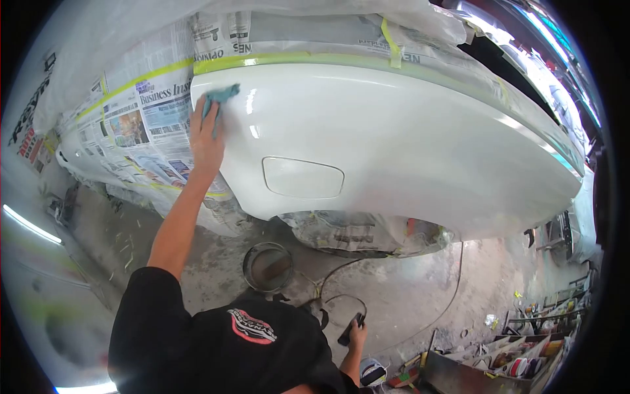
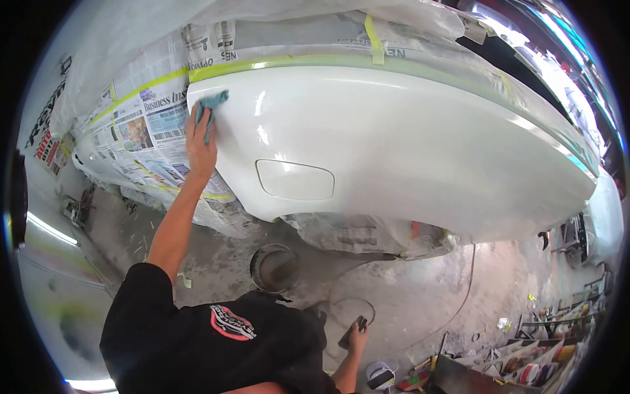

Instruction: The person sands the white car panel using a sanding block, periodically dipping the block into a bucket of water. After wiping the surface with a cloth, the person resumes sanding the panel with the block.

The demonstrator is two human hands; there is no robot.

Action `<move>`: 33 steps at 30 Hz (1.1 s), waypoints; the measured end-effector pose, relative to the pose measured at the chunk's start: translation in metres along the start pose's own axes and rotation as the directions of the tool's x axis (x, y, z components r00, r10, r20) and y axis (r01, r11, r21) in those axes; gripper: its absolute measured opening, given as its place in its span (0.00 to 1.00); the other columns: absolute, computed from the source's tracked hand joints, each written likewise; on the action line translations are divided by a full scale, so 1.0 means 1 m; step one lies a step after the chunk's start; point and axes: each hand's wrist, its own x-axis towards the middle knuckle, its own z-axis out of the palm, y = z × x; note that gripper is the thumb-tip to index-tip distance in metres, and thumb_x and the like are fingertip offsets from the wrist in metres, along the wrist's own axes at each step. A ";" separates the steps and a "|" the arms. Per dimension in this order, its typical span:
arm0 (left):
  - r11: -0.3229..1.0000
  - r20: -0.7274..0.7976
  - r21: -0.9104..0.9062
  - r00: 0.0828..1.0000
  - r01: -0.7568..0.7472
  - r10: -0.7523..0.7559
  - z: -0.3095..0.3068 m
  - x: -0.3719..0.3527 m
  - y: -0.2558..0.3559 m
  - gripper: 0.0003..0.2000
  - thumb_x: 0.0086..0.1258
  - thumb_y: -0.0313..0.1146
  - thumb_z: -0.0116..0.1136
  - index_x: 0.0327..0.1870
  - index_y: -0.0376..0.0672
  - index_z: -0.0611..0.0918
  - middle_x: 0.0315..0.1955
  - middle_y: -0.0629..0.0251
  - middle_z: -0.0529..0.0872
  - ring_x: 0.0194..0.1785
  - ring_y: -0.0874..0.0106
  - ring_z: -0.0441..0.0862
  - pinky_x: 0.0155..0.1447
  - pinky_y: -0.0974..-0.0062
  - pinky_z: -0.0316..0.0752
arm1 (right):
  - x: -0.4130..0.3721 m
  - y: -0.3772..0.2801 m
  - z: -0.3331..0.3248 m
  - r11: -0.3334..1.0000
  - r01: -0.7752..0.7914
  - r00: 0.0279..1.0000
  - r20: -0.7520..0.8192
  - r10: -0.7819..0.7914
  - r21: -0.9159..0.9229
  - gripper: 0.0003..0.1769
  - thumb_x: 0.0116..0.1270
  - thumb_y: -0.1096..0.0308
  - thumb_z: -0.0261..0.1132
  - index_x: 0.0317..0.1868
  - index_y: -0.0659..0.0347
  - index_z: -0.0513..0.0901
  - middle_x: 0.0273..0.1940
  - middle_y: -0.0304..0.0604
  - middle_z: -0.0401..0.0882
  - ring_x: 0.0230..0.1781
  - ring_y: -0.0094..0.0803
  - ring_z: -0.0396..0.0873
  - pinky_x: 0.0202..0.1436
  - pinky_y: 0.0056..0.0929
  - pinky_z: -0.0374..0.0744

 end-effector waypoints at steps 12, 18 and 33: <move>0.719 0.681 -0.668 0.546 0.192 0.487 -0.038 -0.206 0.032 0.32 0.65 0.39 0.75 0.73 0.54 0.79 0.61 0.60 0.84 0.60 0.57 0.82 0.56 0.57 0.76 | -0.134 -0.286 0.167 0.906 0.054 0.896 0.379 -0.230 0.421 0.33 0.81 0.52 0.62 0.76 0.65 0.69 0.58 0.48 0.83 0.50 0.34 0.85 0.51 0.33 0.84; 0.577 0.578 -0.805 0.396 0.136 0.713 -0.066 -0.214 -0.006 0.45 0.57 0.40 0.79 0.80 0.57 0.70 0.77 0.58 0.71 0.71 0.58 0.79 0.57 0.58 0.76 | -0.210 -0.309 0.263 0.933 -0.119 0.853 0.515 -0.079 0.339 0.40 0.83 0.40 0.52 0.79 0.65 0.68 0.65 0.55 0.80 0.62 0.38 0.81 0.62 0.34 0.80; 0.154 0.950 -0.166 0.117 0.974 0.288 -0.068 -0.165 -0.059 0.24 0.80 0.48 0.63 0.65 0.36 0.82 0.57 0.62 0.86 0.62 0.72 0.79 0.68 0.70 0.73 | -0.318 -0.373 0.243 0.404 0.911 0.373 0.262 -0.890 0.075 0.38 0.76 0.56 0.69 0.79 0.62 0.66 0.65 0.55 0.73 0.63 0.41 0.76 0.67 0.39 0.75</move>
